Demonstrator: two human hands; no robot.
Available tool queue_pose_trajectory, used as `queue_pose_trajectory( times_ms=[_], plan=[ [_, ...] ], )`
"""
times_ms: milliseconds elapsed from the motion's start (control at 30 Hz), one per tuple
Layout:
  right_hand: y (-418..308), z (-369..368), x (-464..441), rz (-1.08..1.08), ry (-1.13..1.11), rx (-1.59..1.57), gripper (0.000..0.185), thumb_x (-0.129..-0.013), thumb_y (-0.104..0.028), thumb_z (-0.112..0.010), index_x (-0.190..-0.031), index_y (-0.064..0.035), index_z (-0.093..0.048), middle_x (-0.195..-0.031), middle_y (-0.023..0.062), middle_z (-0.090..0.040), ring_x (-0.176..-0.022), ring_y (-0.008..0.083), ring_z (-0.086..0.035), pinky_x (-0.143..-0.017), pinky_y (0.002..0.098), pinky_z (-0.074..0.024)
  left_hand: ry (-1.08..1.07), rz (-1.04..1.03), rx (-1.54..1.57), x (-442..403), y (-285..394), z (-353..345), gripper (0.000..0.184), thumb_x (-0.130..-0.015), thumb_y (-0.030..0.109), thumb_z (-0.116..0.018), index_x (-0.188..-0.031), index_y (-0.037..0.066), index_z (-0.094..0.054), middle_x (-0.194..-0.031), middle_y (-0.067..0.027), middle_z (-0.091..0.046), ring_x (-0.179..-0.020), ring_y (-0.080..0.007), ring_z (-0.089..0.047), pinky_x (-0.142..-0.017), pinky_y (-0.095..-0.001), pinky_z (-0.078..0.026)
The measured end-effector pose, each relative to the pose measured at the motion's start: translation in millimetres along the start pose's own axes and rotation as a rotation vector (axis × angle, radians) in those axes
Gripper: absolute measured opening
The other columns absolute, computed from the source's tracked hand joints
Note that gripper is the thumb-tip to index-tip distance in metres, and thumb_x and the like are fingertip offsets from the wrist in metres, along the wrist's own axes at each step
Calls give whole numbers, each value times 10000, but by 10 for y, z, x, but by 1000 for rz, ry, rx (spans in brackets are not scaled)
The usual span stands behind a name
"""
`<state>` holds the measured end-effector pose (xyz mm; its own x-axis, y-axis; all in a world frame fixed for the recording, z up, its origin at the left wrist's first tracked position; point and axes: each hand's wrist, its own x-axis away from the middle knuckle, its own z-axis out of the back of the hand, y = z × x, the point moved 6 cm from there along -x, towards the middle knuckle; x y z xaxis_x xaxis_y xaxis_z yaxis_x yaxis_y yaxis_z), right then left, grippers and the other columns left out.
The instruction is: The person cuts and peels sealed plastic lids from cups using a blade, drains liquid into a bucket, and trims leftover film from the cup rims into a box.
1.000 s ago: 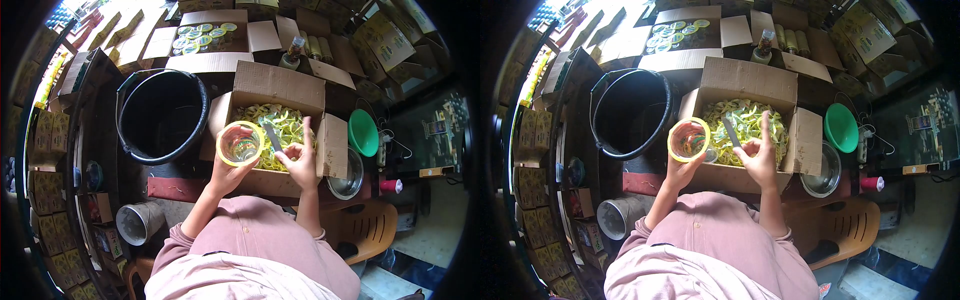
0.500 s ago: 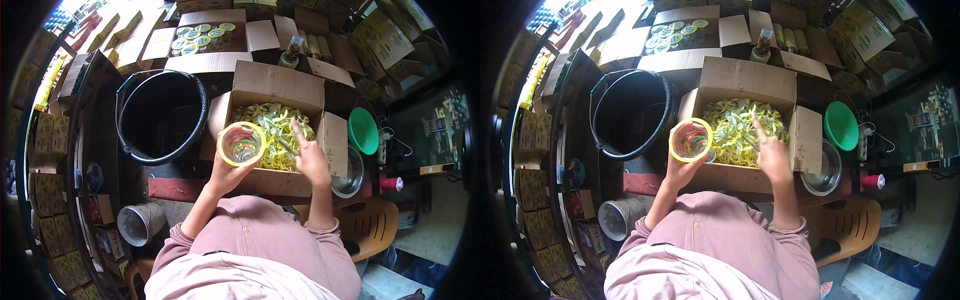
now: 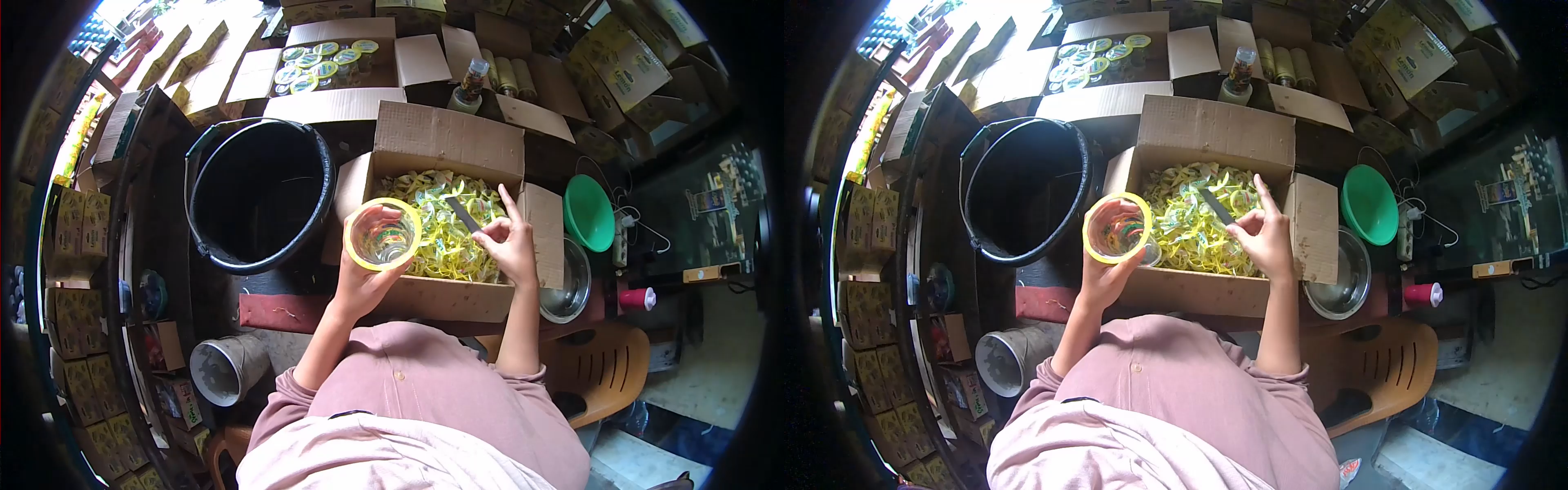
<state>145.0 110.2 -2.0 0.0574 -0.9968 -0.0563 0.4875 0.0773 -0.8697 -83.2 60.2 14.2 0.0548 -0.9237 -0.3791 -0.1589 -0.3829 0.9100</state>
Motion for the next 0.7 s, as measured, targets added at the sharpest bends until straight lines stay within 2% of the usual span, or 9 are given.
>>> queue_pose_trajectory(
  times_ms=[100, 133, 233, 267, 500, 700],
  plan=[
    [-96, -2, 84, 58, 140, -267, 587, -683, 10, -682, -1224, -22, -458, -639, 36, -596, -565, 53, -548, -555, 194, -447, -41, 2, -51, -11, 42, -33, 644, -663, 3, -708, -1196, 26, -347, -1113, -108, -458, -1049, -185, -482, -901, -315, -412],
    [-294, 2, 173, 88, 213, -352, 422, -701, 3, -678, -1105, -27, -560, -644, 20, -577, -592, 34, -535, -542, 184, -420, -47, 2, -43, -18, 71, -49, 652, -654, 14, -722, -1191, 26, -352, -1120, -107, -454, -1052, -186, -480, -907, -319, -408],
    [-596, -52, 434, 315, 375, -18, 345, -708, -1, -673, -1041, -40, -594, -664, 27, -582, -607, 59, -547, -535, 196, -417, -37, -26, -47, -16, 111, -64, 650, -653, 18, -726, -1188, 28, -356, -1126, -103, -452, -1060, -189, -475, -915, -326, -401],
    [-801, -101, 502, 454, 437, -39, 255, -716, -12, -667, -961, -62, -618, -683, 38, -583, -600, 104, -560, -524, 216, -424, -29, -30, -61, -9, 133, -69, 651, -653, 19, -727, -1187, 30, -354, -1126, -101, -451, -1061, -188, -474, -916, -328, -399],
    [-1023, -378, 803, 633, 575, -9, 214, -700, 3, -671, -896, -35, -593, -697, 80, -586, -582, 168, -577, -525, 253, -463, 38, -68, -92, 14, 229, -65, 640, -682, 10, -699, -1193, 37, -315, -1132, -95, -433, -1075, -189, -452, -928, -336, -376],
    [-1042, -480, 787, 668, 560, 31, 192, -682, 24, -669, -852, -19, -592, -681, 80, -578, -565, 177, -571, -512, 260, -467, 61, -40, -97, 65, 214, -85, 640, -699, -6, -670, -1208, 29, -285, -1149, -113, -413, -1082, -204, -443, -934, -337, -366]
  ],
)
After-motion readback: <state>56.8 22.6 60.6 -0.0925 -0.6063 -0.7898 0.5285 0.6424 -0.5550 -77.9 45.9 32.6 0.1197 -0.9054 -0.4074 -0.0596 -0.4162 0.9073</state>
